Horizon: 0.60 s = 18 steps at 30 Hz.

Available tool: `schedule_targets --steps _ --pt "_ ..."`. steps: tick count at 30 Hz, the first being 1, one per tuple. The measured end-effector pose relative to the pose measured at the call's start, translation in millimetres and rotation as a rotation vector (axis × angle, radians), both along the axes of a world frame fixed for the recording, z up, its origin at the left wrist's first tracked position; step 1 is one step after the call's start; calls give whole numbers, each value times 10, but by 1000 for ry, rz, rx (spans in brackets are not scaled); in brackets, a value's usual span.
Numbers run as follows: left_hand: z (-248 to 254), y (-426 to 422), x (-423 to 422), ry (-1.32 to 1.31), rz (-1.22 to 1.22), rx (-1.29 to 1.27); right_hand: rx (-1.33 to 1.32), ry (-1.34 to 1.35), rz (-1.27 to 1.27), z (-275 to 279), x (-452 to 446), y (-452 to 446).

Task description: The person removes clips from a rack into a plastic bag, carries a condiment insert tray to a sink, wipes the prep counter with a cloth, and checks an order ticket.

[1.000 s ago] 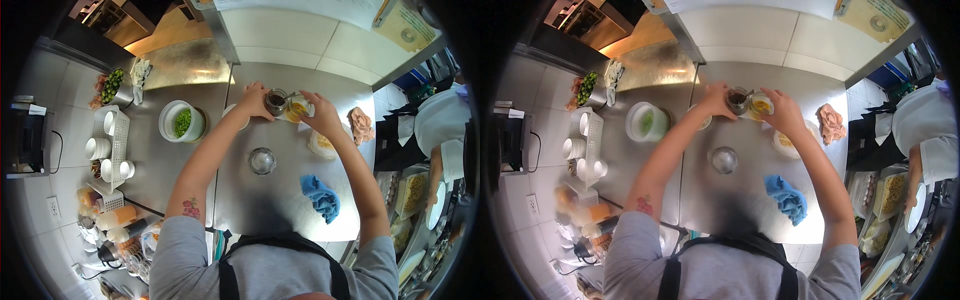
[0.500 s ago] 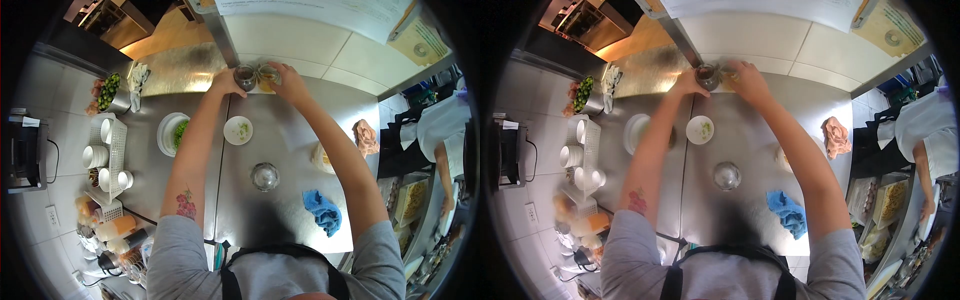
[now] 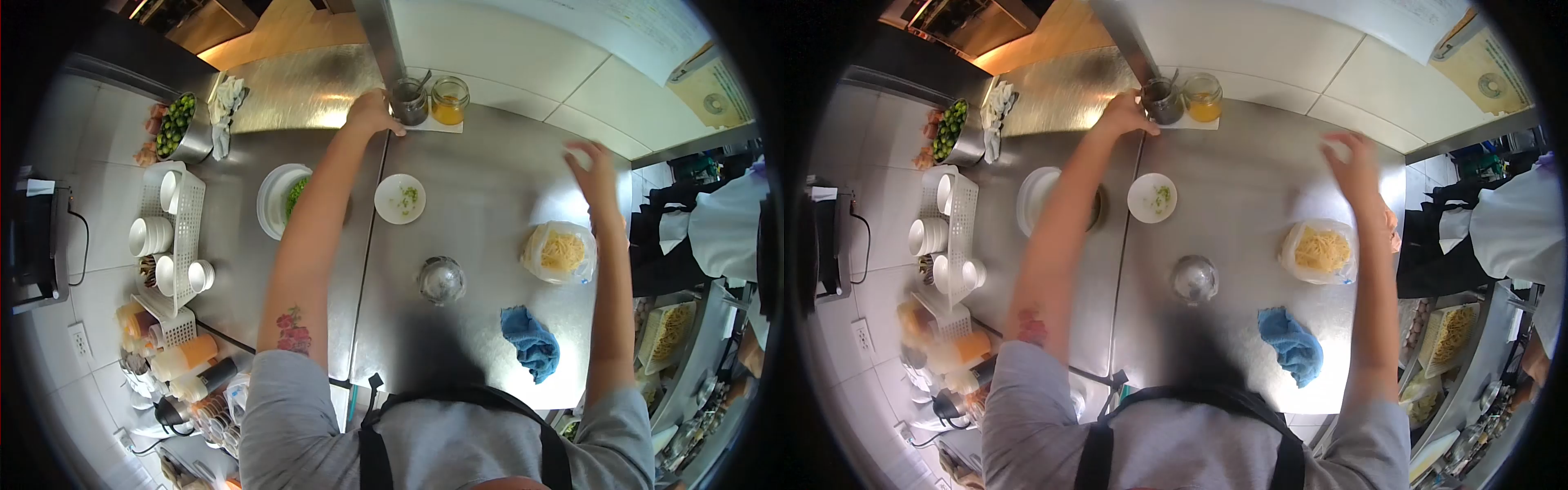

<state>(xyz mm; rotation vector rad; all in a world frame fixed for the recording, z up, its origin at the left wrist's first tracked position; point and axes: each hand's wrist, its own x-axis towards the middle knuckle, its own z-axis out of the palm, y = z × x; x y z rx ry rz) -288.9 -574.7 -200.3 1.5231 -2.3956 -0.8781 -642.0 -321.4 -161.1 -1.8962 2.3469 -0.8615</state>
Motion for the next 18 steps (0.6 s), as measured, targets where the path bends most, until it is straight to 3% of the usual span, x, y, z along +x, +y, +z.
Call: schedule_targets --steps 1,3,4,7,8,9,10,11,12,13,15,16,18 --pt "111 61 -10 -135 -27 10 37 21 -93 45 -180 343" --pt "572 289 -24 -409 -69 26 358 266 -179 -268 -724 917" --pt "848 548 8 -348 -115 90 574 108 -196 -540 -1027 1076" --pt "880 1261 138 -316 -201 94 408 -558 -255 -928 -1393 1183" --pt "729 1429 177 -336 -243 56 508 -322 -342 -238 -780 879" --pt "695 1602 191 -344 -233 45 168 -442 -90 -165 -595 768" --pt "679 1756 194 -351 -223 32 142 -578 68 -24 -386 553" --pt "662 1844 188 -357 -216 15 442 -815 -17 209 -104 302" --pt "617 1888 187 -349 -187 -1 437 -804 101 484 348 106" --pt "571 1926 197 -339 -156 -18 365 -817 257 422 691 -85" --pt "588 2043 228 -319 -88 -51 210 53 602 -18 1342 -331" --pt "633 2116 245 -308 -54 -74 222 213 556 -392 1755 -318" --pt "788 2278 330 -251 -47 -143 342 388 504 -357 2125 -206"
